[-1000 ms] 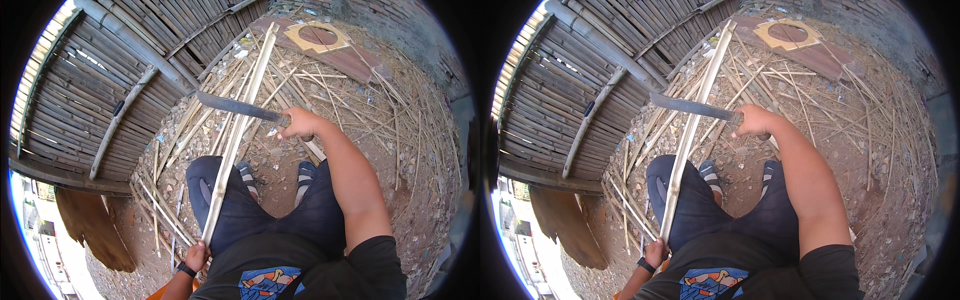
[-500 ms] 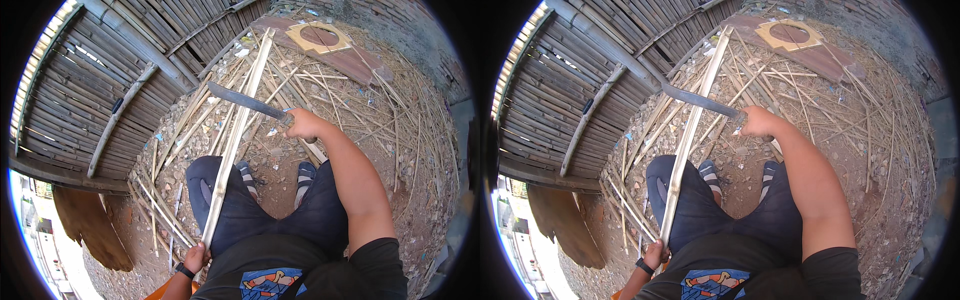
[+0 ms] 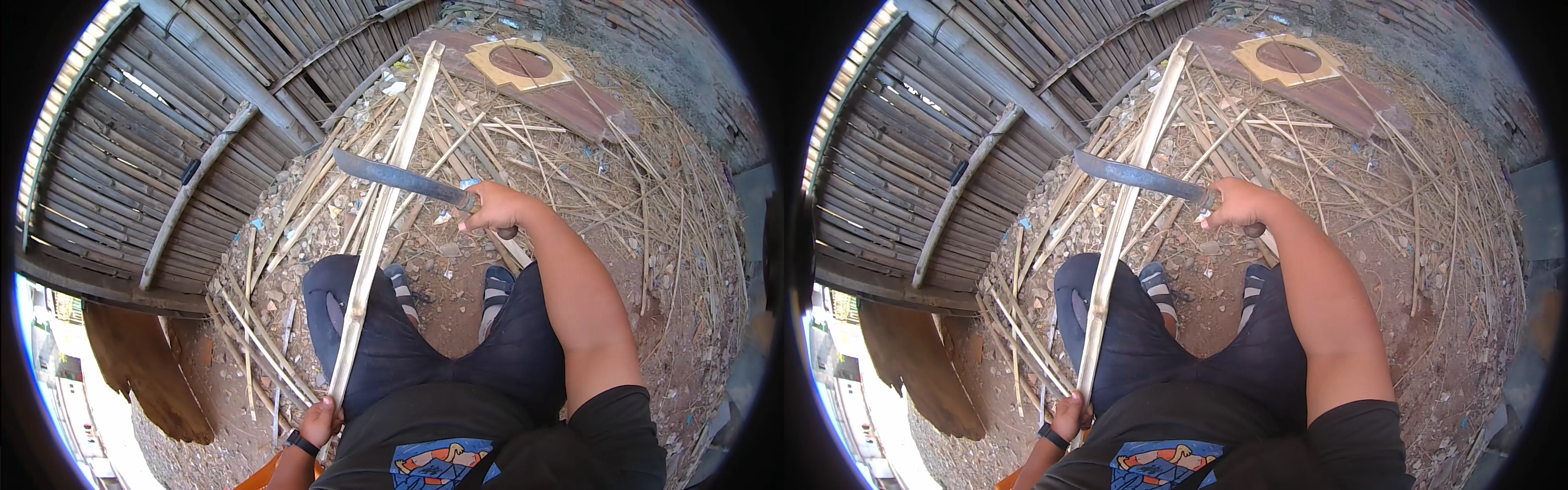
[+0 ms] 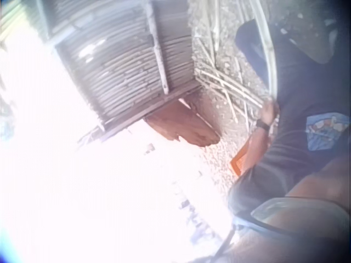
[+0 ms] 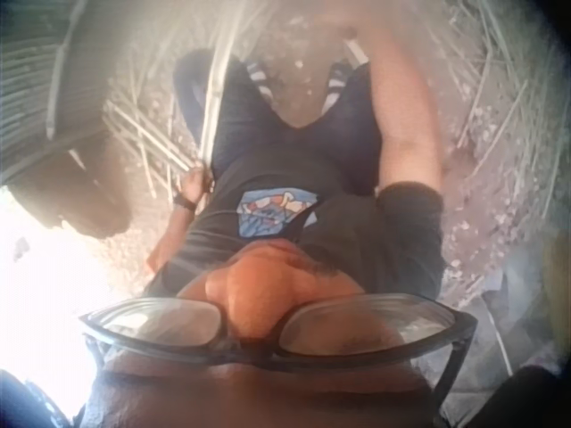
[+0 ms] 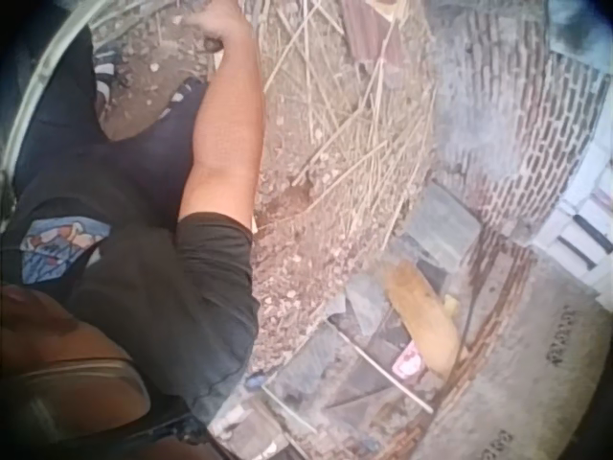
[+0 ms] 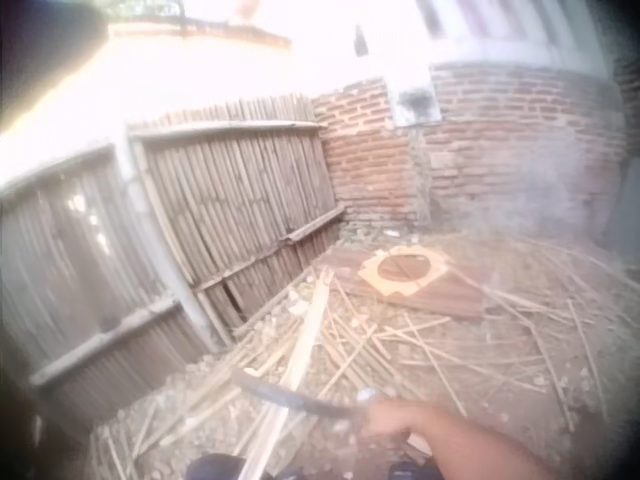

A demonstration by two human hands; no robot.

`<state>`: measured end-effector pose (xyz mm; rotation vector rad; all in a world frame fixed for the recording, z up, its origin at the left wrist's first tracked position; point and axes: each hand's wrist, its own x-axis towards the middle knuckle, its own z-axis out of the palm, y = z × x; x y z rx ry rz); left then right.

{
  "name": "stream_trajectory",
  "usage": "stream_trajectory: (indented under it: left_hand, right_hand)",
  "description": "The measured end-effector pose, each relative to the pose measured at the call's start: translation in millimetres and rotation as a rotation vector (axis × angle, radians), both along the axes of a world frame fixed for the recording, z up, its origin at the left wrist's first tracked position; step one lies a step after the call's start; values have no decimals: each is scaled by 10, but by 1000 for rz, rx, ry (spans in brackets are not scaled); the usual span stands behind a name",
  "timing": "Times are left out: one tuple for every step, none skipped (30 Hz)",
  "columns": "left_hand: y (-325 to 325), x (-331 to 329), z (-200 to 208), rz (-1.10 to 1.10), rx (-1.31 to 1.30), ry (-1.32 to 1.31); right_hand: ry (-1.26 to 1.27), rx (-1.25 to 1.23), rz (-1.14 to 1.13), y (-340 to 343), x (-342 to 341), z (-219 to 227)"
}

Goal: The person splits bamboo strips using a machete. They hold the bamboo with one hand and strike it with the machete to separate it into thinner pieces, then set the split pieces aside on the ground.

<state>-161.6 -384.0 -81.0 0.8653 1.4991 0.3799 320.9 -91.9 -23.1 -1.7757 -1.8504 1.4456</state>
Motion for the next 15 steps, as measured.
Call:
stream_trajectory:
  left_hand:
    - [-20,0,-40,14,15,-11]
    - [-16,-8,-73,-39,92,17]
    - [-41,-29,-73,-53,137,57]
    - [-15,17,-55,-74,187,86]
    - [4,46,-45,-91,234,120]
    - [27,56,-66,-88,240,123]
    - [28,44,-71,-88,236,132]
    - [32,31,-63,-89,232,142]
    - [24,-4,-16,-61,122,111]
    - [73,-12,106,-41,20,79]
    - [81,-15,190,-11,-81,50]
    - [74,14,208,0,-75,32]
    - [50,44,195,10,-50,36]
    - [7,62,158,18,-29,41]
    - [-34,43,106,27,-8,47]
  right_hand:
    - [115,8,-69,-4,13,49]
    - [231,16,-137,-19,30,119]
    - [346,23,-204,-26,42,153]
    - [405,170,-362,0,70,23]
    - [373,210,-405,41,91,-18]
    - [340,251,-448,91,119,-41]
    - [312,282,-496,72,102,-38]
    - [128,212,-338,28,123,16]
    - [55,129,-215,-30,54,-47]
    - [-19,55,-99,-111,-15,-110]
    - [-88,-18,25,-137,-67,-170]
    - [-54,-10,33,-109,-60,-204]
    - [-24,-14,29,-87,-64,-95]
    - [7,-23,24,-94,-59,91]
    - [38,-31,20,-71,-68,190]
